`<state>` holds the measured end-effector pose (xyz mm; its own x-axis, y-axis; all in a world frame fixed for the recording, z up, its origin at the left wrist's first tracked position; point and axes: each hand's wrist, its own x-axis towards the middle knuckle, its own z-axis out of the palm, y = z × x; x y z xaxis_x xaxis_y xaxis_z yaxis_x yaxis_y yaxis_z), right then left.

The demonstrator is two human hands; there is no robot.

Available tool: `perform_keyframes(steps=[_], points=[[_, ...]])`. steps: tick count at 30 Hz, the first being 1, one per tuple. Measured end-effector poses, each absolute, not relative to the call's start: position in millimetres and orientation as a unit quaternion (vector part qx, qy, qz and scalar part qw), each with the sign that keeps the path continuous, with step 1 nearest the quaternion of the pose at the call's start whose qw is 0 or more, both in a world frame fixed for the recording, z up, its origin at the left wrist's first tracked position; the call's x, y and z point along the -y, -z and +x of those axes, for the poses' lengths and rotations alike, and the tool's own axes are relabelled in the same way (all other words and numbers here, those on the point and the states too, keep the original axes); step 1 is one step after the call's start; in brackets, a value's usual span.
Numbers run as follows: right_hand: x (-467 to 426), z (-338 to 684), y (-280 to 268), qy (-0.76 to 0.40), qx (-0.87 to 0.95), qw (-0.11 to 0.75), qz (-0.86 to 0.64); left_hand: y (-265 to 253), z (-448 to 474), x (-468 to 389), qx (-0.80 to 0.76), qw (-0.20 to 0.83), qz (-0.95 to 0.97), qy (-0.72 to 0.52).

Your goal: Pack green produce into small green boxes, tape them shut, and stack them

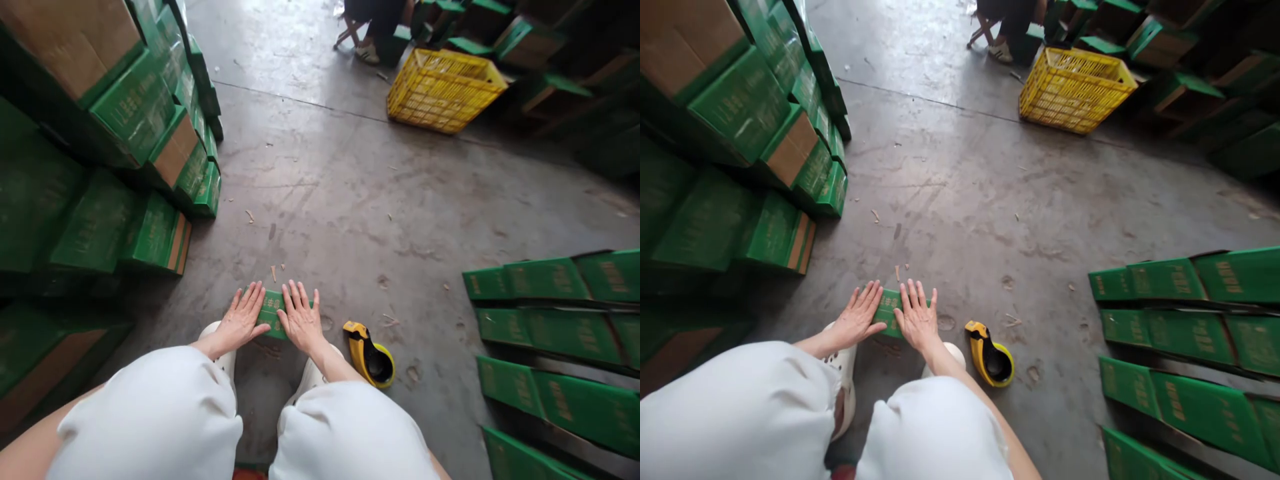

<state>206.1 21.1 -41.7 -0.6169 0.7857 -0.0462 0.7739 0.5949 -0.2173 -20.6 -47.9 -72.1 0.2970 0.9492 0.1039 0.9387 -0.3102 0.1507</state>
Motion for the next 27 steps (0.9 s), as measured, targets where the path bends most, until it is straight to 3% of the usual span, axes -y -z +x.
perform_keyframes(steps=[6,9,13,16,18,27], points=[[-26.5,206.5,43.6,-0.096,0.897,0.034,-0.43,70.6,-20.0,39.2,-0.569,0.079,0.813,-0.098],[-25.0,206.4,43.2,-0.093,0.896,0.038,-0.433,75.1,-19.7,39.1,-0.611,0.151,0.765,-0.138],[-19.8,205.5,43.5,-0.086,0.893,0.044,-0.439,82.7,-24.3,41.2,-0.721,0.351,0.542,-0.252],[-18.3,206.6,43.1,-0.088,0.895,0.055,-0.433,84.5,-27.9,42.7,-0.656,0.538,0.4,-0.345],[-18.7,208.4,43.0,-0.09,0.897,0.07,-0.427,83.0,-29.2,43.4,-0.609,0.598,0.364,-0.373],[-25.1,210.0,42.7,-0.115,0.877,0.125,-0.449,73.3,-30.7,41.9,-0.653,0.572,0.349,-0.354]])
